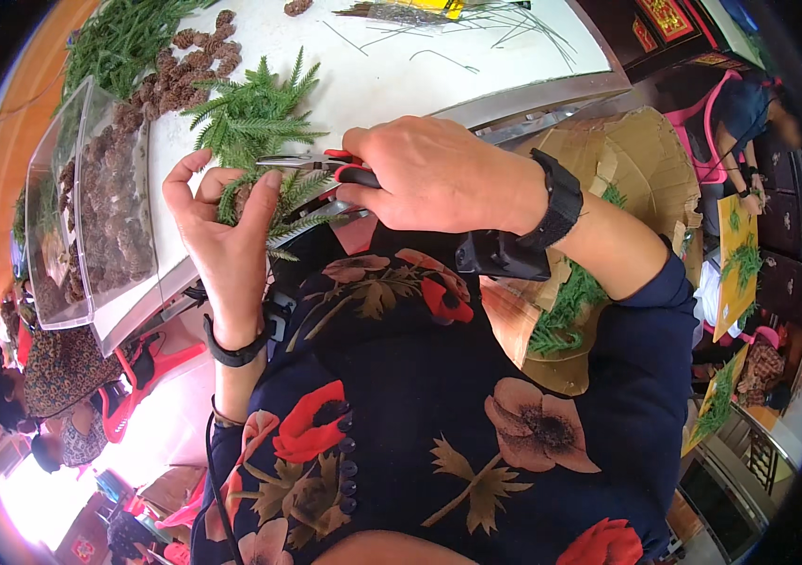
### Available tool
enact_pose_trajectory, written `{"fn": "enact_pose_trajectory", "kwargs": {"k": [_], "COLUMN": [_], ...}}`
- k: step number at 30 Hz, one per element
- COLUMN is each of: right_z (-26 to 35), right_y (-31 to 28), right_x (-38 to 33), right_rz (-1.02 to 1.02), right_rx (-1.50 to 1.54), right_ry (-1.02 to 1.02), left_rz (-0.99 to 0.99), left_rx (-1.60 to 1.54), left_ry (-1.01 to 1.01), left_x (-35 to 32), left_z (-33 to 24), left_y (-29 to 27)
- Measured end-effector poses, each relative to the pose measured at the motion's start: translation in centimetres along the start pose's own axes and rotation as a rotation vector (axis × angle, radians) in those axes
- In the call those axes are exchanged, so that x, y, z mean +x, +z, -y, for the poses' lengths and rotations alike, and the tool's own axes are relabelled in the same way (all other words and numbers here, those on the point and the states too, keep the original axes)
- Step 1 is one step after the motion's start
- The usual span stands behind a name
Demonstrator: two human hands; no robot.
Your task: Trimming green plant sprigs and handling dried pods at a production workstation.
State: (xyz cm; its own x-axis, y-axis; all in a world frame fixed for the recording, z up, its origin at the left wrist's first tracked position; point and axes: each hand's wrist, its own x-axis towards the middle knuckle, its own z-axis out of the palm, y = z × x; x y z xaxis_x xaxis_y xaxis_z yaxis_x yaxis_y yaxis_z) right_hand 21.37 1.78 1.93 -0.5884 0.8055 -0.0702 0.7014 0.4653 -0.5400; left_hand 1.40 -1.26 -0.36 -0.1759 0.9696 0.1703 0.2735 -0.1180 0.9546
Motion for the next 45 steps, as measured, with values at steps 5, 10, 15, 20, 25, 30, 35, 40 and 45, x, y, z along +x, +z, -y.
{"fn": "enact_pose_trajectory", "kwargs": {"k": [5,10,15,20,25,30,35,40,45], "right_z": [0.2,0.7,1.1,1.1,1.1,1.1,1.7,2.2,3.2], "right_y": [0.0,0.3,0.5,1.4,1.6,0.9,0.1,-0.5,-2.2], "right_x": [-0.2,-0.2,-0.2,-0.2,0.0,-0.2,0.6,0.1,0.4], "right_rz": [-0.004,-0.027,0.0,-0.016,-0.03,-0.058,-0.048,-0.044,0.013], "right_rx": [0.039,0.036,0.067,0.138,0.074,0.048,0.053,-0.013,-0.09], "right_ry": [-0.016,-0.015,0.012,0.001,0.001,0.023,0.041,0.034,-0.001], "left_rz": [-0.019,-0.052,-0.094,-0.128,-0.104,-0.055,0.004,0.226,0.467], "left_rx": [0.146,0.205,0.307,0.427,0.364,0.276,0.217,-0.181,-0.541], "left_ry": [0.146,0.2,0.319,0.369,0.28,0.299,0.162,-0.239,-0.321], "left_x": [0.0,-0.5,-0.8,-1.0,-0.9,-0.4,-0.1,0.1,1.0], "left_z": [1.0,0.7,0.6,1.0,1.0,0.7,0.6,0.5,2.3], "left_y": [-0.1,0.2,0.4,0.4,0.0,0.2,-0.9,-3.2,-4.7]}}
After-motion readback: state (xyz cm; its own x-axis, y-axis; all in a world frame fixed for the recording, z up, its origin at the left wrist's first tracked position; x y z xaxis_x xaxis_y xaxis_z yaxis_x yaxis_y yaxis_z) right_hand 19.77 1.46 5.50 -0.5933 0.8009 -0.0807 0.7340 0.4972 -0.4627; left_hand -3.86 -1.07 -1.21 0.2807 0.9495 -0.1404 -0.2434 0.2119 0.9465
